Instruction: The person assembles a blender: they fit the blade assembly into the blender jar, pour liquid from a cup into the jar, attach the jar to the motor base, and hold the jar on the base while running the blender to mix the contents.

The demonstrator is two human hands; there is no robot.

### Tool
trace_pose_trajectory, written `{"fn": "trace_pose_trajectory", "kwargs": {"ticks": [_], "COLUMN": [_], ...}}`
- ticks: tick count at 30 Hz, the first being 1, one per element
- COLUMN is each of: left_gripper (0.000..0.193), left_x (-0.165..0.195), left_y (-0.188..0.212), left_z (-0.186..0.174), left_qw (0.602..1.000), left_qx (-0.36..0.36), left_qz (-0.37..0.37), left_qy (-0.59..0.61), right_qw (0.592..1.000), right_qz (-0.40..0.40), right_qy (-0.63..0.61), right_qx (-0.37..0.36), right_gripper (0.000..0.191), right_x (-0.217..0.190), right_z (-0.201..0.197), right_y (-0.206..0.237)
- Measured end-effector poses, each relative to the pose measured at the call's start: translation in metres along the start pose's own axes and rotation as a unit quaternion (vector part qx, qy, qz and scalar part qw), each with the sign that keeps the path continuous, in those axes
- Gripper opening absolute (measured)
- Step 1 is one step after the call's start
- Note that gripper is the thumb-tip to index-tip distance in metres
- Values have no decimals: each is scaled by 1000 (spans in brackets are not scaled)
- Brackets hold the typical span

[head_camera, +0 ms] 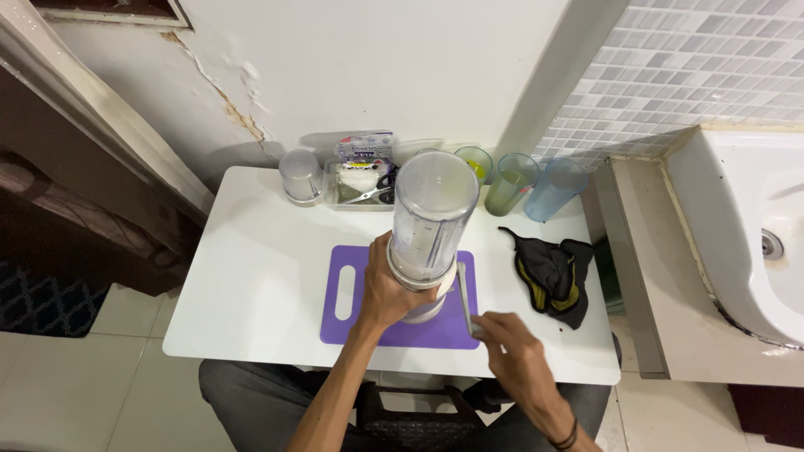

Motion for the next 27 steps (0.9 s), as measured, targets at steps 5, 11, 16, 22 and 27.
{"fn": "trace_pose_trajectory", "kwargs": {"ticks": [5, 11, 16, 22, 27], "left_gripper": [106, 100, 101, 98, 99], "left_x": [0, 2, 2, 3, 7], "left_y": [0, 0, -1, 0, 0], "left_z": [1, 0, 0, -3, -5], "left_qw": [1000, 1000, 1000, 1000, 999], "left_qx": [-8, -2, -5, 9, 17], "left_qz": [2, 30, 26, 15, 38], "left_qy": [-7, -5, 7, 16, -1], "right_qw": [999, 987, 991, 994, 995], "right_qz": [-24, -104, -79, -61, -12], "right_qy": [39, 42, 32, 51, 95], "right_qx": [19, 114, 107, 76, 16], "right_gripper": [27, 22, 16, 25, 24], "right_x": [-27, -47, 3, 44, 45], "right_z": [-24, -21, 27, 71, 66], "right_y": [-65, -139, -155, -105, -27]}}
Point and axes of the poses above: each hand's wrist, its own y-axis away from the middle knuckle, its own z-axis out of the palm, x = y × z, the point moved 10 cm from there along -y, towards the middle knuckle, and after that the axes turned 14 degrees about x, right-handed, at the moved point
